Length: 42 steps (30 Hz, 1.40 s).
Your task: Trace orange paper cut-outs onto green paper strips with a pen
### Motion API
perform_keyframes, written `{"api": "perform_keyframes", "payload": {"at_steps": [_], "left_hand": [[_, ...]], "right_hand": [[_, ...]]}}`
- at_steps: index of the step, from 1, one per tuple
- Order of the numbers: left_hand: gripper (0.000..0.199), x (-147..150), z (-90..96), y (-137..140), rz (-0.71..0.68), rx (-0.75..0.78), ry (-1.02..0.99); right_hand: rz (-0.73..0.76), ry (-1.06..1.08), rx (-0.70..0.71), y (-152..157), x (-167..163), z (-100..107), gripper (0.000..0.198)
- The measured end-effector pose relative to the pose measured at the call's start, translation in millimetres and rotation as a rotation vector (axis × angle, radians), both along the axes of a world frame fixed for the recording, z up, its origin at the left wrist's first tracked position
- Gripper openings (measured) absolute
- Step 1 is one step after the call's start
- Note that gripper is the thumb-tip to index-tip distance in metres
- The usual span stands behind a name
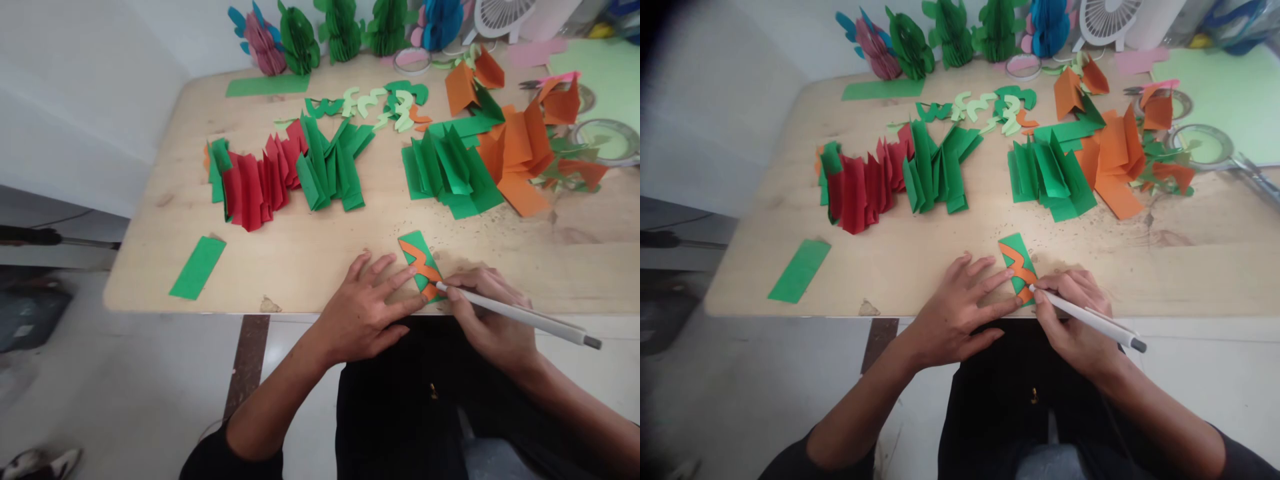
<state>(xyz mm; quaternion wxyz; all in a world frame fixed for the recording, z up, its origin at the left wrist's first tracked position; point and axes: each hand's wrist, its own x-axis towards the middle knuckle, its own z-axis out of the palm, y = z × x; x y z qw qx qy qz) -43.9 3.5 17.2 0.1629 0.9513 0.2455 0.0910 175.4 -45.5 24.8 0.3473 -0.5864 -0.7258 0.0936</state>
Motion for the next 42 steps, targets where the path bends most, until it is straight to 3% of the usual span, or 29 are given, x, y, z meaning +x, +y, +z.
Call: {"api": "perform_keyframes", "payload": {"at_steps": [9, 17, 19, 22, 25, 32, 42], "left_hand": [[0.040, 0, 1.0, -1, 0.001, 0.007, 0.001], [0.042, 0, 2.2, -2, 0.022, 0.009, -0.065], [0.038, 3, 1.6, -4, 0.105, -0.013, -0.155], [0.026, 15, -0.1, -6, 0.346, -0.028, -0.281], [0.018, 32, -1.7, -6, 0.505, -0.036, -0.288], [0.013, 57, 3.3, -1, 0.653, -0.044, -0.102], [0.011, 70, 14.0, -6, 0.775, -0.153, -0.066]], "right_hand": [[-0.065, 0.165, -0.071, -9, 3, 0, 0.010], [0.085, 0.025, 0.089, -12, 7, -11, 0.031], [0.096, 0.001, 0.123, -12, 7, -14, 0.033], [0.101, 0.015, 0.149, -14, 8, -16, 0.035], [0.099, 0.044, 0.151, -17, 10, -16, 0.035], [0.086, 0.063, 0.196, -20, 15, -21, 0.034], [0.068, 0.127, 0.197, -17, 17, -28, 0.030]]}}
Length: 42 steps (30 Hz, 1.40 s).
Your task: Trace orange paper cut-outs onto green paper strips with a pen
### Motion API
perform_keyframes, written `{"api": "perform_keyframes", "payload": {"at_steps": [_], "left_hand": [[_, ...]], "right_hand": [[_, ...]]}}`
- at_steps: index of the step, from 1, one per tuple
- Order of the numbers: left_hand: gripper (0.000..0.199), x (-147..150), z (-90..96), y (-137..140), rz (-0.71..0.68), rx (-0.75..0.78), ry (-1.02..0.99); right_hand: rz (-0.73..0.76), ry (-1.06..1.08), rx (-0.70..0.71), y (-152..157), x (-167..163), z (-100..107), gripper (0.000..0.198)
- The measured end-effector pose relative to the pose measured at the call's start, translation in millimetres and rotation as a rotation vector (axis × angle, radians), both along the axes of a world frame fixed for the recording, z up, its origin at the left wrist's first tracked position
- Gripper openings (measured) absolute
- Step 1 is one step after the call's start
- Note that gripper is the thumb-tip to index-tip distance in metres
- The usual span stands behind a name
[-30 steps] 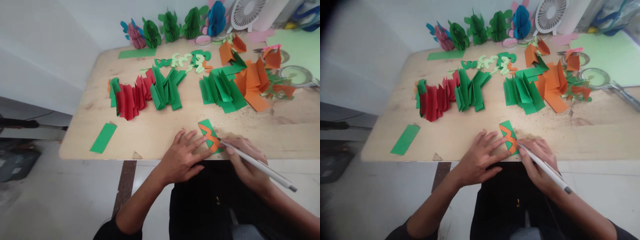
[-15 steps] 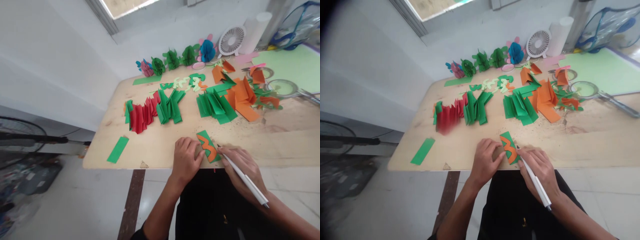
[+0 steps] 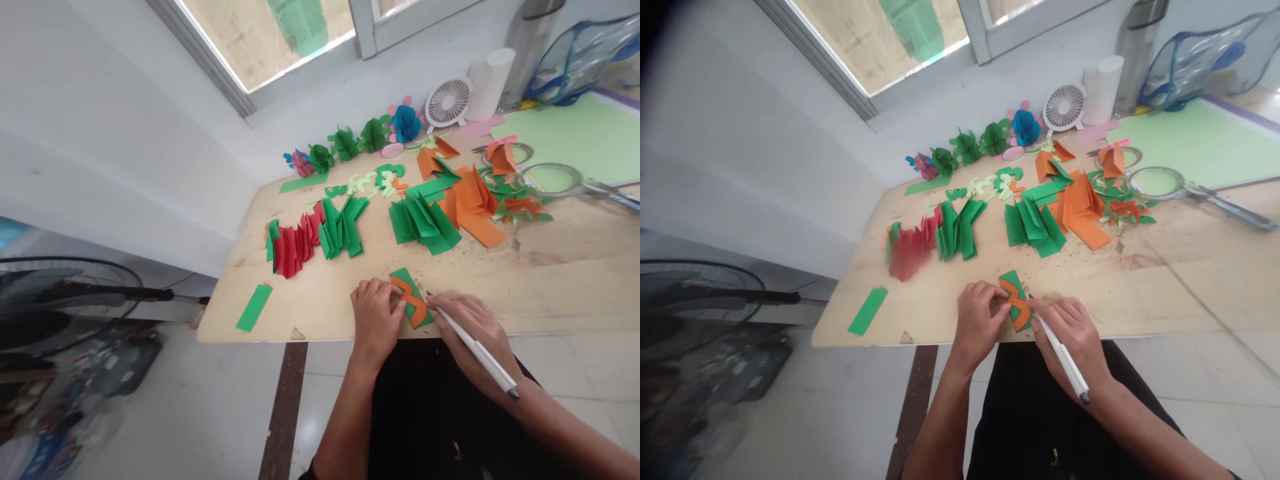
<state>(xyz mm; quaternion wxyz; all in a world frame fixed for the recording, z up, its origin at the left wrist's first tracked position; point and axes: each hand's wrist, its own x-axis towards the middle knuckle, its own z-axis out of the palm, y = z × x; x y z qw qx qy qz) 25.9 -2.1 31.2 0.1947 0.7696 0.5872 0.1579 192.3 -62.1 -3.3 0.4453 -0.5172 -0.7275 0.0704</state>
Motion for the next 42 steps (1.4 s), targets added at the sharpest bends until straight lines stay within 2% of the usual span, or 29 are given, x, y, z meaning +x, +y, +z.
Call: {"api": "perform_keyframes", "payload": {"at_steps": [7, 16, 24, 32, 37, 42], "left_hand": [[0.011, 2, -5.0, -10, 0.006, 0.044, -0.080], [0.012, 3, -12.0, -14, 0.019, 0.111, -0.097], [0.018, 2, -16.4, -13, 0.024, 0.158, -0.154], [0.009, 3, -22.8, -18, 0.049, 0.212, -0.209], [0.009, -1, -24.5, -23, 0.080, 0.222, -0.248], [0.020, -5, -23.7, -18, 0.074, 0.208, -0.228]], "right_hand": [[-0.052, 0.038, -0.122, 16, 2, 6, 0.023], [0.013, -0.081, -0.163, 46, -5, -6, 0.019], [0.015, -0.046, -0.202, 50, -9, -8, 0.019], [-0.024, 0.006, -0.230, 55, -19, -5, 0.021], [-0.077, 0.088, -0.277, 56, -8, 1, 0.023], [-0.094, 0.180, -0.315, 50, 1, 4, 0.022]]}}
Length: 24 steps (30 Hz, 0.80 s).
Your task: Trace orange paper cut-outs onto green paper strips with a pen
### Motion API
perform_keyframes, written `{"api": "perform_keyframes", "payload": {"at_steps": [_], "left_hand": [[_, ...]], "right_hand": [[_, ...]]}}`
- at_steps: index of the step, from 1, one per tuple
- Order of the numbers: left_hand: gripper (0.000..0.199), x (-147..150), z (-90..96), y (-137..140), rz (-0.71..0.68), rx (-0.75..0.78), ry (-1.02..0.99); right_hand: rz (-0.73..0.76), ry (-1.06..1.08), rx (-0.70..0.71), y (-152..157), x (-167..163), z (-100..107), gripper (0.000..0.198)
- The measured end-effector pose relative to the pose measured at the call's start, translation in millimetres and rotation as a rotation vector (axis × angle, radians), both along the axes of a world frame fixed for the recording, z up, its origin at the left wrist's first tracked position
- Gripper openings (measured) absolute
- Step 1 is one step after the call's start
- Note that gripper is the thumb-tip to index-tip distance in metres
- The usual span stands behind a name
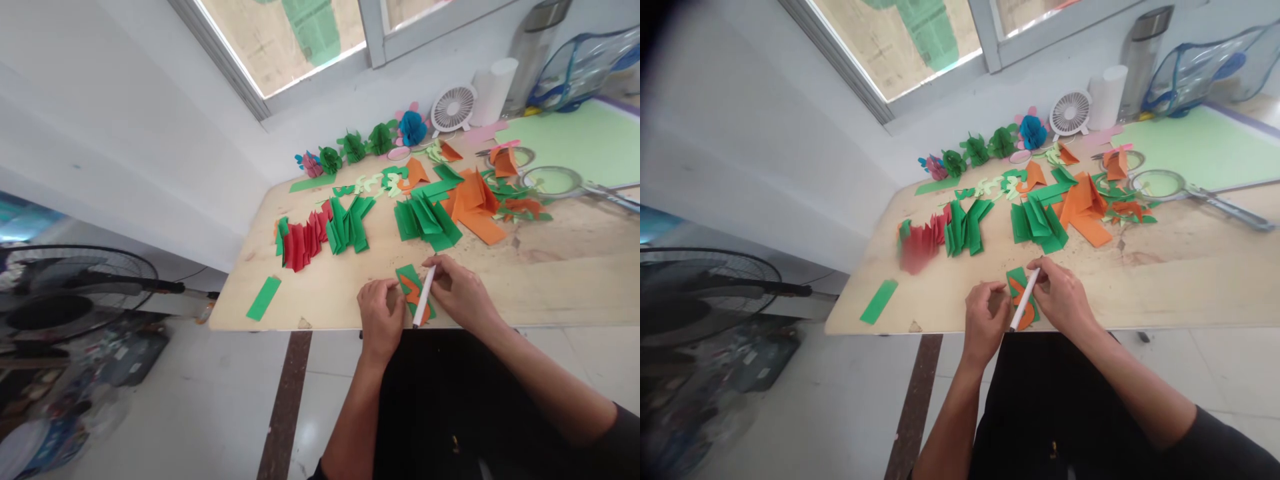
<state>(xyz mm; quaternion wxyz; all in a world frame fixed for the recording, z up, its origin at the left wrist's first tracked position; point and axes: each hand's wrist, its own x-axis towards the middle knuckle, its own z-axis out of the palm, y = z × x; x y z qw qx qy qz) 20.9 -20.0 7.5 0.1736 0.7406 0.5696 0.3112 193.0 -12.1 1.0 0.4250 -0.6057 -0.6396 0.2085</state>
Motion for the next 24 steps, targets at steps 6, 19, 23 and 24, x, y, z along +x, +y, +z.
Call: {"api": "perform_keyframes", "payload": {"at_steps": [6, 19, 23, 24], "left_hand": [[0.022, -2, 14.3, 37, -0.192, -0.087, 0.163], [0.011, -10, 38.4, 71, -0.482, -0.272, 0.208], [0.008, -9, 45.5, 71, -0.500, -0.284, 0.090], [0.008, -7, 46.9, 71, -0.495, -0.280, 0.066]], "right_hand": [[-0.003, 0.100, -0.004, -6, 1, 1, 0.017], [-0.016, 0.226, -0.101, -9, 1, 7, 0.017], [0.062, 0.160, -0.068, -9, -1, 8, 0.017], [0.069, 0.150, -0.060, -9, -1, 8, 0.016]]}}
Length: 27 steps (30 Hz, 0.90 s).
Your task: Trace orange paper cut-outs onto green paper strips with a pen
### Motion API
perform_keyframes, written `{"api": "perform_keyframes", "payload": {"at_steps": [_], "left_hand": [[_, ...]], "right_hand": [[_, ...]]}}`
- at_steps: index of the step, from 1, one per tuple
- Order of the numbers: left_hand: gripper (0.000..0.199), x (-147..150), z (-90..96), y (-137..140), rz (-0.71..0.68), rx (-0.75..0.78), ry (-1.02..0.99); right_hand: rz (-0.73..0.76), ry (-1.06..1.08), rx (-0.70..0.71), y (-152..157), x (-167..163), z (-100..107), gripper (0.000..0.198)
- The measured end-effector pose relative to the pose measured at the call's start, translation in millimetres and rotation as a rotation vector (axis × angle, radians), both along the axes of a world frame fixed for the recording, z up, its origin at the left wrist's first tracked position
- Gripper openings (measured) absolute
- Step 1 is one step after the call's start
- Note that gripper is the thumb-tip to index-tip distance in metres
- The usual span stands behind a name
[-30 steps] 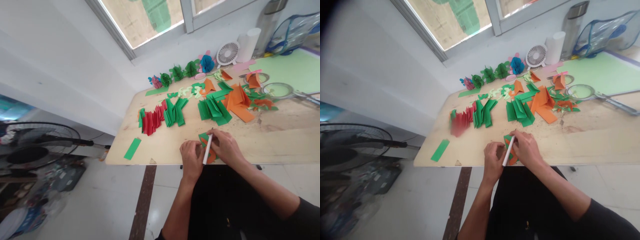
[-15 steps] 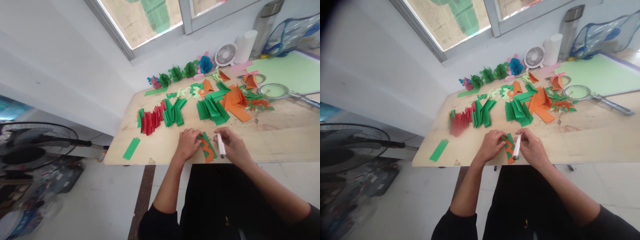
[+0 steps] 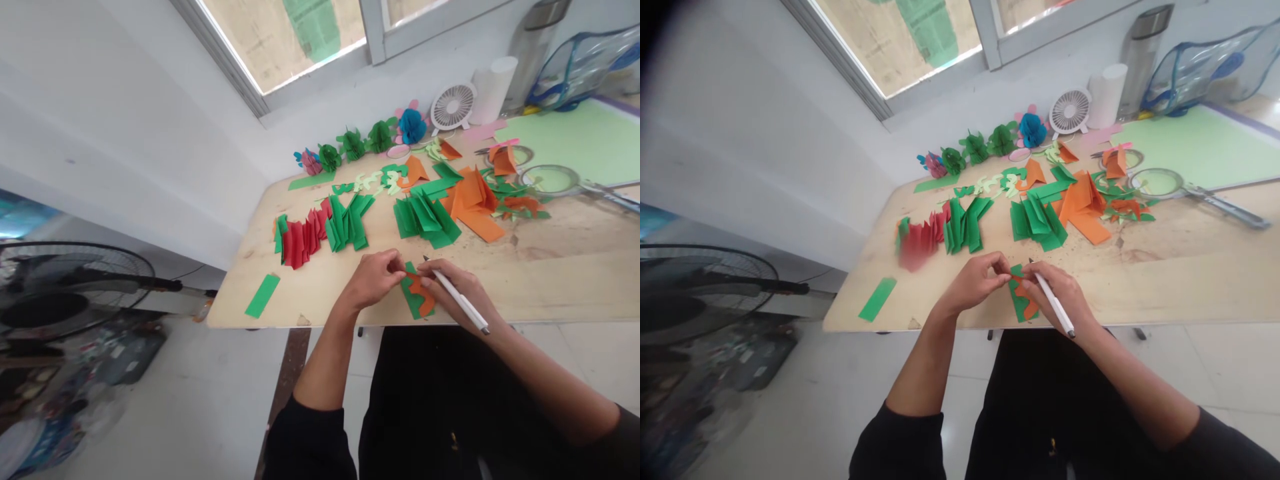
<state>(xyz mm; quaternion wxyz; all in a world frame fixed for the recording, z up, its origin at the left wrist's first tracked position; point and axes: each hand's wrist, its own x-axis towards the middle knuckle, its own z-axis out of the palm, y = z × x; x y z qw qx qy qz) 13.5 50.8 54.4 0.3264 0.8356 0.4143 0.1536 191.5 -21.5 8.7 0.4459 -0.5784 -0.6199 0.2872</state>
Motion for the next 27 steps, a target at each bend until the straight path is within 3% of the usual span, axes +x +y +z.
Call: {"api": "perform_keyframes", "payload": {"at_steps": [6, 11, 13, 17, 22, 27], "left_hand": [[0.004, 6, 2.2, -10, 0.105, 0.027, -0.118], [0.013, 2, -11.7, -49, 0.279, 0.122, -0.115], [0.019, 5, -21.0, -69, 0.265, 0.156, -0.072], [0.025, 16, -35.7, -91, 0.161, 0.398, 0.153], [0.008, 16, -39.7, -86, 0.080, 0.548, 0.285], [0.003, 5, -40.6, -78, 0.097, 0.580, 0.314]], "right_hand": [[-0.080, -0.009, 0.008, -2, 4, 4, 0.014], [-0.179, 0.012, -0.017, -10, 16, 10, 0.014], [-0.208, 0.022, -0.044, -14, 22, 10, 0.014], [-0.273, 0.037, -0.065, -22, 30, 8, 0.020], [-0.259, 0.014, -0.026, -27, 32, 4, 0.022], [-0.271, 0.013, 0.004, -26, 29, 4, 0.024]]}}
